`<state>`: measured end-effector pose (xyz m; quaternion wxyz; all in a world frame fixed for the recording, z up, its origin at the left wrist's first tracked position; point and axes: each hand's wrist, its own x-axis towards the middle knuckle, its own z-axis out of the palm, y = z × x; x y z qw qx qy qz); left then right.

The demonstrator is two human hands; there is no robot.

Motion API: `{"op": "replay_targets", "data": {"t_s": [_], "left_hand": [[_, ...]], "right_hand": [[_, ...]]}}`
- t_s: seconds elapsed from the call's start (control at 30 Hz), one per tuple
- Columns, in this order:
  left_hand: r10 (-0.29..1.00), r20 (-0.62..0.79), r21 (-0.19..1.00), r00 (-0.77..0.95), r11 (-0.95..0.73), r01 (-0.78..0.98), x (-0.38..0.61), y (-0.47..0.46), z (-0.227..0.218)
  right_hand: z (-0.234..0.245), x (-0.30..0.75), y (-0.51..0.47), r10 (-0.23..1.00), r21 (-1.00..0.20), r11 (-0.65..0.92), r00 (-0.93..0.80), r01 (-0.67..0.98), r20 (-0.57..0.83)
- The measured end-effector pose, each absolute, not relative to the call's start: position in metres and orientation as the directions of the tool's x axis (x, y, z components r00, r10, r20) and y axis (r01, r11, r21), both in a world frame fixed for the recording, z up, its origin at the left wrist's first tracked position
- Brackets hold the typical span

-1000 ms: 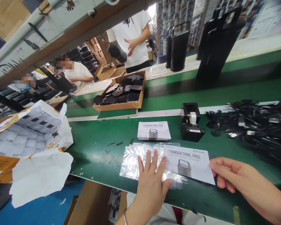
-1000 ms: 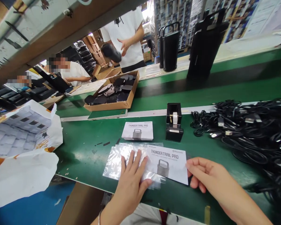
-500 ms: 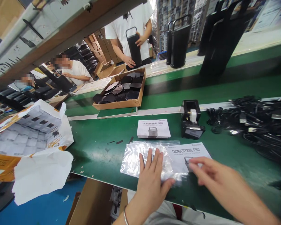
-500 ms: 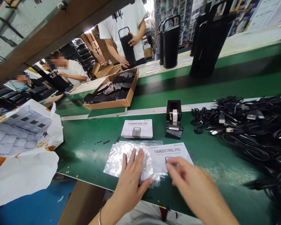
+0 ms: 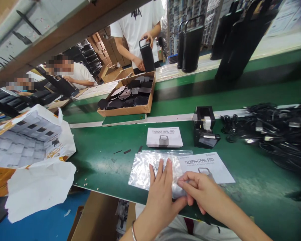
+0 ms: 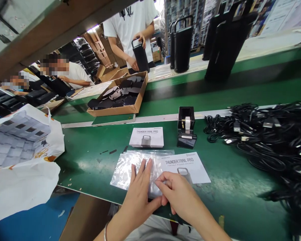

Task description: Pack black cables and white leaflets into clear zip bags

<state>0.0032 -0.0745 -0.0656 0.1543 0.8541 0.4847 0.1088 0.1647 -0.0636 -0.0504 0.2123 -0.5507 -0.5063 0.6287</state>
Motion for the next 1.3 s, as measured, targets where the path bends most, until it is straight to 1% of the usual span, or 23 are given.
{"op": "replay_targets", "data": {"t_s": [0.1,0.2,0.23,0.27,0.3,0.33,0.37,0.43,0.47,0.5,0.53,0.57,0.7,0.73,0.77,0.8,0.9,0.97,1.13,1.23,1.3], "left_hand": [[0.860,0.034,0.375,0.510,-0.484,0.791,0.000,-0.073,-0.066],[0.862,0.020,0.360,0.507,-0.479,0.801,-0.005,-0.072,-0.067],[0.861,0.010,0.348,0.509,-0.480,0.805,-0.006,-0.072,-0.066],[0.857,0.000,0.336,0.515,-0.485,0.808,-0.008,-0.071,-0.066],[0.854,-0.010,0.324,0.521,-0.490,0.809,-0.010,-0.071,-0.065],[0.850,-0.019,0.315,0.526,-0.494,0.810,-0.011,-0.071,-0.063],[0.848,-0.023,0.310,0.530,-0.498,0.810,-0.011,-0.071,-0.061],[0.848,-0.020,0.311,0.530,-0.498,0.809,-0.011,-0.070,-0.055],[0.848,-0.016,0.313,0.530,-0.499,0.808,-0.009,-0.070,-0.052],[0.848,-0.014,0.315,0.531,-0.500,0.807,-0.007,-0.069,-0.049],[0.845,-0.017,0.316,0.535,-0.503,0.805,-0.004,-0.069,-0.048],[0.841,-0.023,0.314,0.540,-0.507,0.803,0.000,-0.069,-0.047],[0.829,-0.027,0.274,0.558,-0.531,0.802,0.010,-0.068,-0.055],[0.829,-0.017,0.255,0.559,-0.537,0.804,0.011,-0.068,-0.058],[0.828,-0.007,0.236,0.561,-0.544,0.805,0.012,-0.069,-0.060],[0.825,-0.002,0.219,0.565,-0.551,0.806,0.012,-0.069,-0.062],[0.820,-0.014,0.187,0.573,-0.561,0.807,0.011,-0.070,-0.062],[0.821,-0.022,0.180,0.570,-0.558,0.810,0.012,-0.070,-0.061],[0.828,-0.013,0.182,0.560,-0.549,0.816,0.014,-0.070,-0.058],[0.829,-0.014,0.190,0.559,-0.547,0.816,0.014,-0.071,-0.058],[0.828,-0.013,0.192,0.561,-0.549,0.814,0.013,-0.071,-0.059]], "right_hand": [[-0.046,0.177,-0.068,0.805,-0.863,-0.317,-0.371,0.393,-0.464],[-0.041,0.197,-0.071,0.817,-0.827,-0.074,-0.442,0.557,-0.371],[-0.040,0.204,-0.072,0.816,-0.804,-0.007,-0.461,0.595,-0.349],[-0.040,0.212,-0.072,0.823,-0.777,0.026,-0.455,0.629,-0.341],[-0.042,0.220,-0.072,0.844,-0.744,0.016,-0.407,0.668,-0.348],[-0.044,0.228,-0.071,0.884,-0.699,-0.028,-0.308,0.715,-0.351],[-0.047,0.236,-0.070,0.931,-0.640,-0.088,-0.167,0.763,-0.326],[-0.055,0.252,-0.068,0.978,-0.497,-0.189,0.115,0.847,-0.176],[-0.058,0.259,-0.066,0.977,-0.434,-0.214,0.190,0.875,-0.098],[-0.061,0.265,-0.065,0.975,-0.387,-0.220,0.214,0.896,-0.058],[-0.063,0.268,-0.063,0.976,-0.360,-0.217,0.208,0.907,-0.065],[-0.064,0.271,-0.062,0.975,-0.349,-0.220,0.195,0.911,-0.106],[-0.063,0.267,-0.057,0.923,-0.347,-0.278,0.149,0.896,-0.356],[-0.063,0.266,-0.057,0.910,-0.350,-0.292,0.147,0.890,-0.387],[-0.063,0.264,-0.058,0.909,-0.349,-0.305,0.162,0.886,-0.384],[-0.063,0.263,-0.059,0.919,-0.345,-0.307,0.182,0.887,-0.349],[-0.065,0.260,-0.063,0.961,-0.307,-0.264,0.222,0.914,-0.164],[-0.065,0.259,-0.065,0.970,-0.291,-0.235,0.204,0.927,-0.133],[-0.056,0.251,-0.065,0.957,-0.260,-0.263,0.218,0.929,-0.191],[-0.051,0.246,-0.064,0.929,-0.247,-0.321,0.254,0.914,-0.268],[-0.050,0.245,-0.062,0.901,-0.270,-0.374,0.280,0.887,-0.330]]}}
